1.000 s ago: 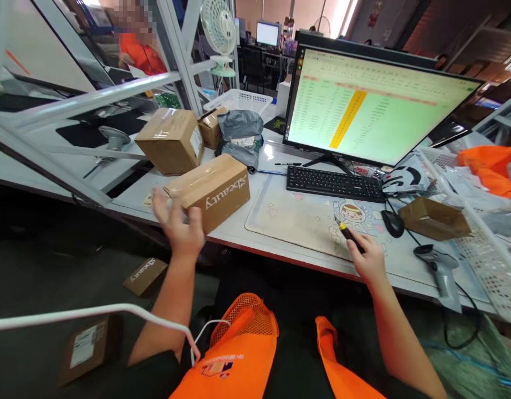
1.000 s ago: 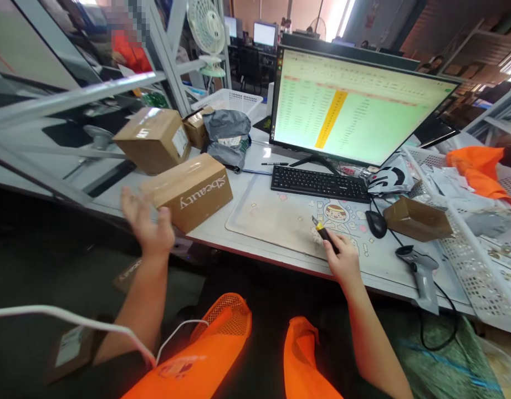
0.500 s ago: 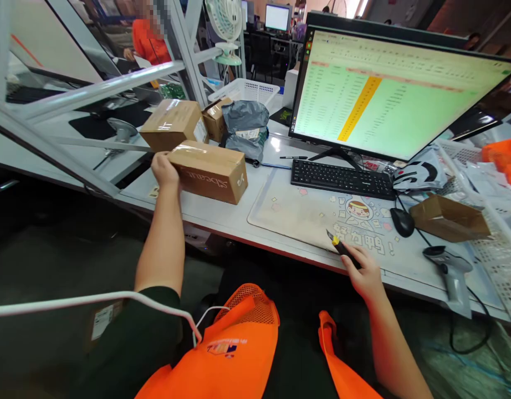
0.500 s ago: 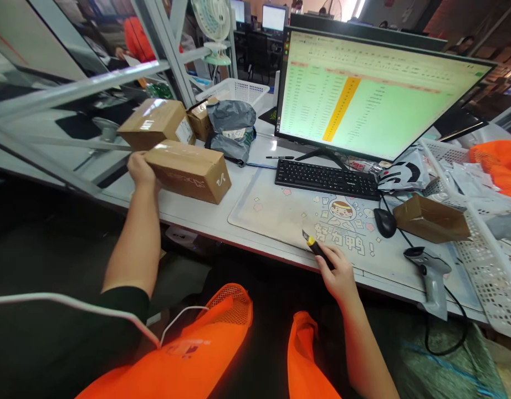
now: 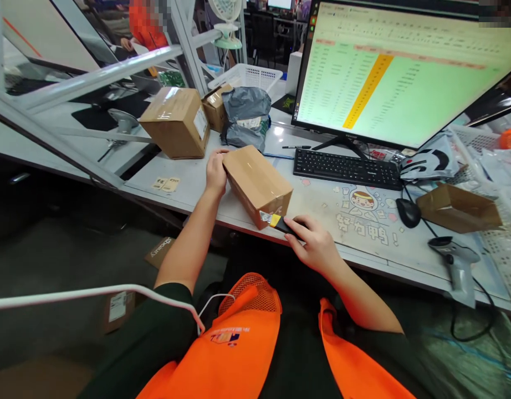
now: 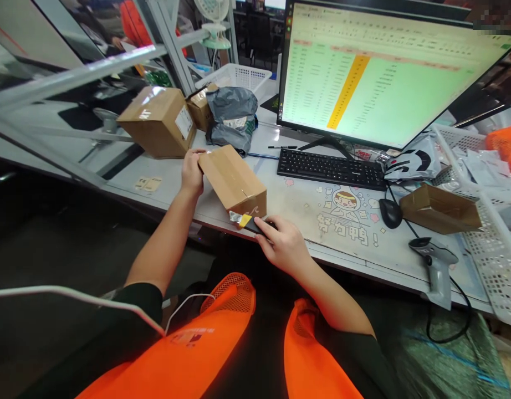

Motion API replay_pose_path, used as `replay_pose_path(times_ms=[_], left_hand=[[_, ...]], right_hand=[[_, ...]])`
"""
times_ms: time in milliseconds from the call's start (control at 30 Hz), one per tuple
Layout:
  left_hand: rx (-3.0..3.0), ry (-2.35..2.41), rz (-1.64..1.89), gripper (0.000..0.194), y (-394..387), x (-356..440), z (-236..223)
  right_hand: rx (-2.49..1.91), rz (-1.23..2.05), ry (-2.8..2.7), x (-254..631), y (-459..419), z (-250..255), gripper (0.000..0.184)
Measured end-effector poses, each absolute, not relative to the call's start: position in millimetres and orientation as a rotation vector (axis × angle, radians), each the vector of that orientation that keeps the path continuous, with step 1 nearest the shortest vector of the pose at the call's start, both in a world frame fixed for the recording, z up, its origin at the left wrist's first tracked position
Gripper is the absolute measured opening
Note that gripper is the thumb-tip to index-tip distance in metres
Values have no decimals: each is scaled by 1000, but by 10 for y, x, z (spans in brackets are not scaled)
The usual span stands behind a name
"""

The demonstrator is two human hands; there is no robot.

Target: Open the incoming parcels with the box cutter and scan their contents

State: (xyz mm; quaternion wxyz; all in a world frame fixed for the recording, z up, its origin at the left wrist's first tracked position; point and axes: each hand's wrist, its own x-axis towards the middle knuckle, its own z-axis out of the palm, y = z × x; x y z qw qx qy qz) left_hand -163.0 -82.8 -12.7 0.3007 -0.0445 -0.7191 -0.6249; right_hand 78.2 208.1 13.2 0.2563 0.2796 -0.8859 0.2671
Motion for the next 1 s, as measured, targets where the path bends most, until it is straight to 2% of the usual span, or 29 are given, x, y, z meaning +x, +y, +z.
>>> replay_pose_path(times_ms=[100, 333, 567, 1000], left_hand=[[-223, -1982, -1618, 68, -661, -1351, -153], [-971, -2058, -930, 82, -288, -356, -60], [-963, -2022, -816, 64, -219, -232, -67], [-952, -1993, -803, 63, -181, -243, -87]], right_hand=[[705, 746, -2395, 820, 2223, 118, 34], [590, 657, -2425, 942, 2420, 112, 33], [709, 585, -2460, 911, 2424, 279, 32], [709, 447, -2480, 738, 2531, 424, 33]])
